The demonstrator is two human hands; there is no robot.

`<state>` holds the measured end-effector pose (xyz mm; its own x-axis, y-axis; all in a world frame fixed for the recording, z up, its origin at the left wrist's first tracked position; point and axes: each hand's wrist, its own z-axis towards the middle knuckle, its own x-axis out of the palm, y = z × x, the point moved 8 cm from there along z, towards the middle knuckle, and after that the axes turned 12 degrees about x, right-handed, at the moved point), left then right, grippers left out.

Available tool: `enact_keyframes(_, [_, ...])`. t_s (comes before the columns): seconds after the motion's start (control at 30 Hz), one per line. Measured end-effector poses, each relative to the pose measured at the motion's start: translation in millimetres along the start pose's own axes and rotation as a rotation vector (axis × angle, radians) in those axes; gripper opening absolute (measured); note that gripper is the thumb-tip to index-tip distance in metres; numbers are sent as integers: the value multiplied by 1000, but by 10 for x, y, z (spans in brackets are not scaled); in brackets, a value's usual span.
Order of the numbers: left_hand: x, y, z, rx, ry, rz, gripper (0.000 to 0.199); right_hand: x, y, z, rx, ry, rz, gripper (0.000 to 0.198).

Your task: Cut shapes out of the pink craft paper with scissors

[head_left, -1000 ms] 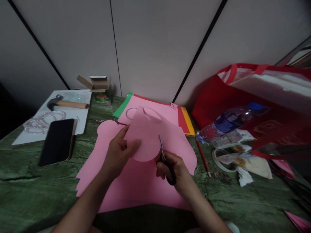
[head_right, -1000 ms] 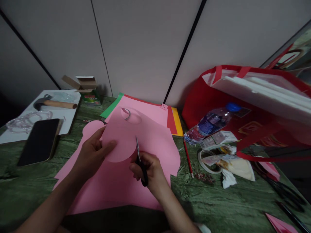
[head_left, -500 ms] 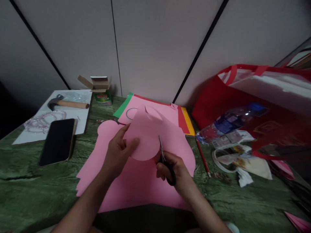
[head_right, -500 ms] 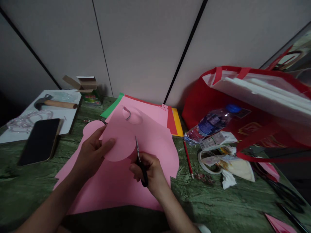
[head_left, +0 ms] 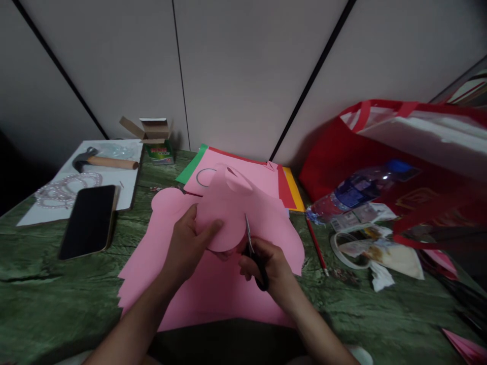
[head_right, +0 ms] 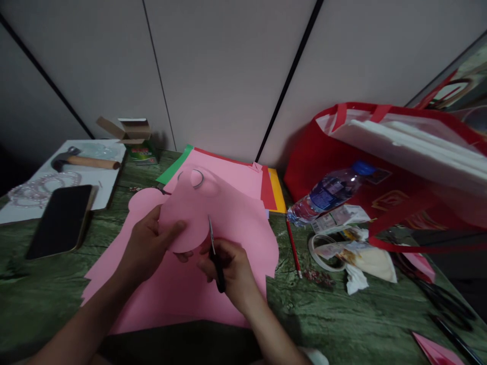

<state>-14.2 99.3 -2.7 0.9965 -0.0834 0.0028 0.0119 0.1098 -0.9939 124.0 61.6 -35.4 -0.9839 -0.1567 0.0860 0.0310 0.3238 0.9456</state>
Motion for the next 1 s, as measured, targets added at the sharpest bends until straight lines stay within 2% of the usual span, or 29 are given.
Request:
enact_keyframes(0.3, [113,-78,-44,20,88,-88,29,-74,88,-6,-62,-19,-35,27])
enact_keyframes(1.0, [134,-95,-71,4,118,-135,30,-81,66,-3,-68,-23,-82,27])
